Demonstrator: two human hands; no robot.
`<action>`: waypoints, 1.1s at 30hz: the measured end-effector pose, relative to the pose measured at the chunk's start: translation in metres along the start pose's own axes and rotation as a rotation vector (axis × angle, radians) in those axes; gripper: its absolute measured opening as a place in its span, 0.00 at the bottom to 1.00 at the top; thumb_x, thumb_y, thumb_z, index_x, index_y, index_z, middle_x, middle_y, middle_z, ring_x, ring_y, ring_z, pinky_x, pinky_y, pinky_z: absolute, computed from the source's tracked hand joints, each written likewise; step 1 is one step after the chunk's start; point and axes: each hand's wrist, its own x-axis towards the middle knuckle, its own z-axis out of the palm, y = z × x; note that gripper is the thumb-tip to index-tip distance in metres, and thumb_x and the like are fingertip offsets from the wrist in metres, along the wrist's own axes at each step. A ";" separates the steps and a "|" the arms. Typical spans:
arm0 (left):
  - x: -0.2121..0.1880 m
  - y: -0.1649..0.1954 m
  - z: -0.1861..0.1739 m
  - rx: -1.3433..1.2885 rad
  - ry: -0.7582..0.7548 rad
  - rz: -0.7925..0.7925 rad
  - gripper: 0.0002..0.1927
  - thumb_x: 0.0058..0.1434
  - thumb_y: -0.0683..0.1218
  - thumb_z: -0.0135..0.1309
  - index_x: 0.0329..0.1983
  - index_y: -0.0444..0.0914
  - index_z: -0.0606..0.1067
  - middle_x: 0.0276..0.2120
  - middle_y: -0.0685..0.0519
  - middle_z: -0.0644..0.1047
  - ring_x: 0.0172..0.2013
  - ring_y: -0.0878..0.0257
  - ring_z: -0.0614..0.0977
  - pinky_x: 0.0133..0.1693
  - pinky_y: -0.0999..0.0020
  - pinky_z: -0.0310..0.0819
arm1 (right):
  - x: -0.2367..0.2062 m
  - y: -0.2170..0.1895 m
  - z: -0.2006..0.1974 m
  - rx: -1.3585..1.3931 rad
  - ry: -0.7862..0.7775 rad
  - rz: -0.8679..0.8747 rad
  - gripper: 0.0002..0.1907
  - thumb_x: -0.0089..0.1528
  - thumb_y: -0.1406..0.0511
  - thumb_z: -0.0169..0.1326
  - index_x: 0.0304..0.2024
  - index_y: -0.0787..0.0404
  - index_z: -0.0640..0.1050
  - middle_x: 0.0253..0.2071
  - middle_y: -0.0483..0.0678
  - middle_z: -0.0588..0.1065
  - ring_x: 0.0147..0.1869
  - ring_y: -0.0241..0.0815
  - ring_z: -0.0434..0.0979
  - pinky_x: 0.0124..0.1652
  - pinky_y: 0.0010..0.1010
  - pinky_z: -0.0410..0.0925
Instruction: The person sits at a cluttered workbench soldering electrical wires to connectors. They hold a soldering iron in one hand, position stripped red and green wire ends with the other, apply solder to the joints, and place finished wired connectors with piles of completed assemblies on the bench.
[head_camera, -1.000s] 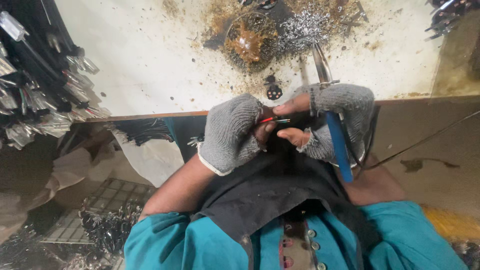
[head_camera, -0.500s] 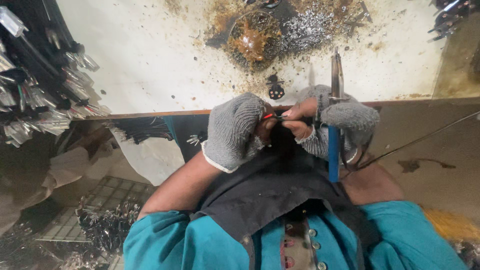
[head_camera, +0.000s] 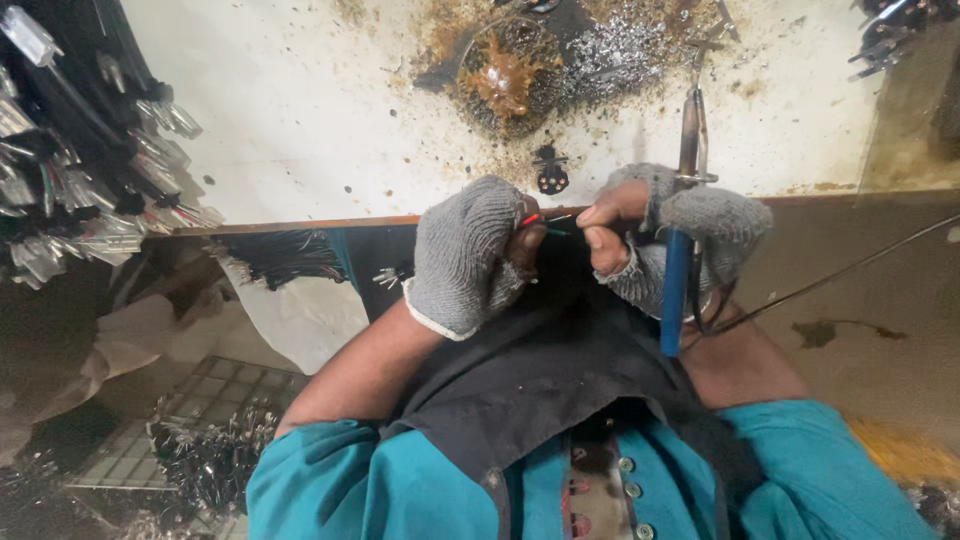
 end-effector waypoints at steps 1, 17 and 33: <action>0.000 0.000 -0.001 -0.017 0.002 -0.005 0.05 0.68 0.44 0.56 0.42 0.38 0.74 0.33 0.45 0.73 0.35 0.44 0.78 0.38 0.52 0.72 | 0.004 -0.002 0.001 -0.028 0.012 -0.025 0.07 0.67 0.66 0.63 0.43 0.63 0.80 0.33 0.45 0.75 0.37 0.34 0.76 0.38 0.24 0.70; 0.008 -0.006 -0.007 -0.094 -0.047 0.035 0.09 0.57 0.47 0.65 0.37 0.43 0.76 0.30 0.48 0.75 0.32 0.46 0.80 0.35 0.56 0.73 | 0.011 0.001 0.000 -0.063 0.006 -0.024 0.05 0.65 0.68 0.66 0.38 0.63 0.82 0.35 0.47 0.80 0.37 0.36 0.83 0.40 0.26 0.75; 0.002 0.002 -0.024 0.065 0.299 0.251 0.11 0.61 0.41 0.68 0.37 0.42 0.75 0.31 0.51 0.76 0.31 0.53 0.79 0.33 0.62 0.73 | 0.008 -0.021 0.003 -0.139 0.129 -0.071 0.06 0.66 0.66 0.67 0.39 0.61 0.83 0.32 0.48 0.80 0.36 0.37 0.83 0.40 0.27 0.73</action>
